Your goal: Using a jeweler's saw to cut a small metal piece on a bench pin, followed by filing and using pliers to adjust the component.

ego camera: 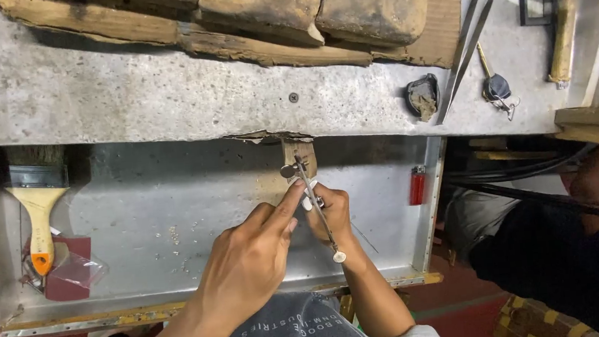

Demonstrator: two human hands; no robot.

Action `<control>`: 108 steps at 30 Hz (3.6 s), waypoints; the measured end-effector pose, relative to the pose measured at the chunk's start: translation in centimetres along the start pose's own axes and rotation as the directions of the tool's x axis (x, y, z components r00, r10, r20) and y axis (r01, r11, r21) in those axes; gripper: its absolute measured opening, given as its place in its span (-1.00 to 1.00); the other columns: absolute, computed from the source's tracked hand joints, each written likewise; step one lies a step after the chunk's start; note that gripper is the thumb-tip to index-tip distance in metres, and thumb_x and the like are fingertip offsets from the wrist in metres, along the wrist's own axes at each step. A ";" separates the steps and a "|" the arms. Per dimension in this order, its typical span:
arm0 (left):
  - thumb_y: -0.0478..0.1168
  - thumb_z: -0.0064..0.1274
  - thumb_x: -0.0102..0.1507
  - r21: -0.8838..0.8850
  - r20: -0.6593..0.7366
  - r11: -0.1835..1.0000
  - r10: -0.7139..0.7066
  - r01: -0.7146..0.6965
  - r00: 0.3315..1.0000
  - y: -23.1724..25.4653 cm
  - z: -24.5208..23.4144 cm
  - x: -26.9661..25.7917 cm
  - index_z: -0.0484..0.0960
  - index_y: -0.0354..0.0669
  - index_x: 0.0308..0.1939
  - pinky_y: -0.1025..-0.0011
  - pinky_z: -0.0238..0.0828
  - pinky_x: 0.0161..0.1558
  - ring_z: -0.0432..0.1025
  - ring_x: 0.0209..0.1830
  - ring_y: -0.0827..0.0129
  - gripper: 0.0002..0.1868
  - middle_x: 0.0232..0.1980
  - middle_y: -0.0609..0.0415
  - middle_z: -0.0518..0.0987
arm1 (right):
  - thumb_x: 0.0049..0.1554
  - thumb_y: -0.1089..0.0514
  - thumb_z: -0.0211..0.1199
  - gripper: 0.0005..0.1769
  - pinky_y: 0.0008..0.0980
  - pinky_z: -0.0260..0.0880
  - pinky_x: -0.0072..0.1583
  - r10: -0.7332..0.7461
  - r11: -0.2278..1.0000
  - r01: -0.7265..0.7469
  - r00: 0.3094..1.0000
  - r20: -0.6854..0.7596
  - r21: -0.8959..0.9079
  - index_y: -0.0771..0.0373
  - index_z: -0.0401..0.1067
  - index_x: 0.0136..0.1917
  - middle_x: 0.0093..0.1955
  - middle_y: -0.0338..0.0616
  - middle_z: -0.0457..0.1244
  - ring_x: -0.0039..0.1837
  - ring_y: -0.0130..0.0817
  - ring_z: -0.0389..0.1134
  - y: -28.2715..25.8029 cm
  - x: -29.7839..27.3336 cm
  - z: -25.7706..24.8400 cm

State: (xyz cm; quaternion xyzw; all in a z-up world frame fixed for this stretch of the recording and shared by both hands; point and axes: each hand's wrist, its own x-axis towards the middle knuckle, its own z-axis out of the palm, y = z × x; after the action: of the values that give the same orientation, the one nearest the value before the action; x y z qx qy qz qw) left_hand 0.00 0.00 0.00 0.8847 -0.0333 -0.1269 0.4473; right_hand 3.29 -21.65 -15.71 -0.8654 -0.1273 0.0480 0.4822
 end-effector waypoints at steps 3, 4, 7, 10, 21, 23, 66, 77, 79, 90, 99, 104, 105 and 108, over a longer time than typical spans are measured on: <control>-0.26 -0.09 0.38 0.006 0.004 1.000 -0.002 0.002 1.000 0.2 -0.2 0.0 0.21 0.07 0.57 0.08 0.47 -0.63 0.40 -0.72 0.11 -0.36 -0.24 0.05 0.56 | 0.12 0.25 0.06 -0.80 -0.41 -0.09 -0.37 -0.059 0.998 0.058 0.998 0.003 0.024 0.16 0.27 -0.35 -0.49 -0.39 0.00 -0.42 -0.55 -0.10 0.2 0.3 0.1; -0.26 -0.09 0.38 0.009 0.006 1.000 0.000 0.000 1.000 0.2 0.0 0.1 0.21 0.07 0.57 0.08 0.47 -0.63 0.40 -0.72 0.11 -0.36 -0.24 0.05 0.56 | 0.12 0.25 0.06 -0.80 -0.41 -0.09 -0.37 -0.058 0.998 0.058 0.998 0.001 0.025 0.16 0.27 -0.35 -0.49 -0.39 0.00 -0.42 -0.55 -0.10 0.3 0.3 0.1; -0.29 -0.08 0.35 0.020 0.040 1.000 -0.023 0.022 0.999 0.0 0.2 0.0 0.16 0.08 0.59 0.03 0.52 -0.58 0.48 -0.65 0.07 -0.29 -0.21 0.03 0.60 | 0.04 0.30 0.01 -0.85 -0.39 -0.11 -0.36 -0.074 0.997 0.074 0.997 0.004 0.009 0.15 0.23 -0.36 -0.48 -0.39 -0.04 -0.42 -0.53 -0.12 0.6 0.4 0.1; -0.33 -0.06 0.33 -0.013 0.005 1.000 -0.001 0.001 1.000 -0.2 0.1 0.1 0.24 0.04 0.55 0.03 0.55 -0.49 0.58 -0.48 0.03 -0.32 -0.17 0.00 0.67 | 0.04 0.35 -0.01 -0.80 -0.39 -0.16 -0.35 -0.101 0.994 0.100 0.995 0.010 0.053 0.17 0.18 -0.40 -0.49 -0.38 -0.05 -0.40 -0.53 -0.14 -0.2 1.3 0.1; -0.36 -0.12 0.30 0.042 0.031 0.999 -0.013 0.012 0.999 -0.2 0.3 0.1 0.19 0.05 0.58 0.01 0.57 -0.53 0.55 -0.58 0.01 -0.27 -0.12 -0.05 0.65 | -0.03 0.56 0.04 -0.65 -0.42 -0.17 -0.31 0.170 0.985 -0.170 0.985 0.011 0.021 0.12 0.12 -0.32 -0.40 -0.48 -0.07 -0.31 -0.62 -0.09 0.2 -1.4 1.2; -0.36 -0.11 0.30 0.064 0.028 0.998 -0.018 0.016 0.999 -0.2 0.5 0.0 0.20 0.06 0.59 -0.02 0.53 -0.53 0.51 -0.60 -0.01 -0.26 -0.18 -0.01 0.62 | 0.08 0.39 0.04 -0.75 -0.39 -0.12 -0.33 0.068 0.997 -0.068 0.998 -0.007 -0.021 0.12 0.14 -0.33 -0.45 -0.43 -0.05 -0.37 -0.57 -0.09 -0.4 -0.7 0.7; -0.29 -0.10 0.35 0.062 -0.018 0.998 0.005 -0.004 1.000 -0.5 0.7 0.0 0.25 0.09 0.56 -0.01 0.43 -0.55 0.45 -0.62 0.00 -0.34 -0.29 0.04 0.56 | 0.30 0.17 0.11 -0.65 -0.40 0.04 -0.38 0.030 0.997 -0.030 1.000 0.007 -0.067 0.11 0.26 -0.34 -0.49 -0.42 0.06 -0.43 -0.57 0.03 -0.6 -2.0 0.0; -0.30 -0.11 0.34 0.062 -0.011 0.998 -0.005 0.006 1.000 -0.4 0.4 0.2 0.29 0.06 0.54 -0.01 0.42 -0.57 0.43 -0.65 -0.04 -0.36 -0.33 0.02 0.56 | 0.31 0.08 0.05 -0.68 -0.40 0.04 -0.31 0.180 0.979 -0.176 0.983 0.036 -0.101 0.06 0.21 -0.30 -0.44 -0.45 0.06 -0.35 -0.60 0.04 -3.1 -2.3 -0.1; -0.31 -0.12 0.34 0.074 -0.007 0.997 0.008 -0.008 1.000 -0.3 0.4 0.1 0.29 0.05 0.54 0.01 0.40 -0.60 0.41 -0.68 -0.02 -0.36 -0.36 0.04 0.54 | 0.33 0.08 0.10 -0.54 -0.40 0.00 -0.36 0.127 0.991 -0.126 0.992 0.008 -0.054 0.05 0.07 -0.39 -0.48 -0.42 0.01 -0.41 -0.58 -0.01 -2.4 -2.3 -0.4; -0.29 -0.10 0.38 0.060 -0.028 0.998 0.015 -0.013 0.999 -0.1 0.3 0.2 0.29 0.00 0.53 0.02 0.45 -0.60 0.46 -0.64 0.01 -0.40 -0.30 0.01 0.60 | 0.35 -0.02 0.05 -0.54 -0.33 0.05 -0.31 0.199 0.969 -0.193 0.980 0.023 -0.155 0.13 0.15 -0.36 -0.47 -0.36 0.08 -0.36 -0.56 0.06 -3.2 -2.7 -0.1; -0.33 -0.11 0.29 0.058 -0.033 0.998 0.012 -0.010 0.999 -0.6 1.1 -0.2 0.32 0.01 0.51 -0.10 0.40 -0.51 0.48 -0.52 -0.12 -0.35 -0.19 -0.02 0.61 | -0.02 0.43 0.21 -0.67 -0.36 -0.11 -0.36 -0.135 0.990 0.130 0.986 -0.095 -0.052 0.13 0.13 -0.38 -0.48 -0.41 0.00 -0.38 -0.53 -0.06 0.0 2.5 1.7; -0.31 -0.14 0.37 0.028 0.006 1.000 -0.012 0.012 1.000 -0.5 0.5 0.1 0.24 0.08 0.56 0.02 0.43 -0.58 0.46 -0.63 -0.01 -0.35 -0.25 0.01 0.60 | 0.29 0.03 0.06 -0.61 -0.39 -0.03 -0.29 0.269 0.958 -0.266 0.963 0.006 -0.107 0.04 0.14 -0.37 -0.45 -0.51 0.02 -0.31 -0.64 -0.01 -3.2 -2.5 0.1; -0.32 -0.11 0.35 0.062 0.000 0.998 0.014 -0.014 1.000 -0.5 0.6 0.1 0.24 0.05 0.56 0.04 0.43 -0.61 0.45 -0.64 0.02 -0.34 -0.26 0.03 0.59 | 0.33 -0.05 0.11 -0.47 -0.38 -0.08 -0.34 0.237 0.969 -0.237 0.971 -0.007 -0.073 0.05 0.05 -0.43 -0.49 -0.50 -0.07 -0.37 -0.61 -0.08 -3.7 -3.0 -0.5; -0.33 -0.13 0.32 0.052 0.001 0.999 -0.011 0.010 1.000 -0.4 0.6 0.0 0.25 0.10 0.56 -0.07 0.42 -0.57 0.46 -0.61 -0.09 -0.31 -0.22 0.00 0.58 | 0.27 0.14 0.06 -0.61 -0.40 -0.07 -0.32 0.095 0.984 -0.089 0.995 0.031 -0.153 0.05 0.08 -0.37 -0.45 -0.52 -0.09 -0.35 -0.61 -0.10 -0.9 -1.0 0.0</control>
State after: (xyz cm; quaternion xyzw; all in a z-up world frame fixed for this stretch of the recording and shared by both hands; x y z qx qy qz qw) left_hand -0.18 -0.21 -0.65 0.8962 -0.0323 -0.1290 0.4233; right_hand 2.14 -21.42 -14.97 -0.9034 -0.0996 0.0770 0.4099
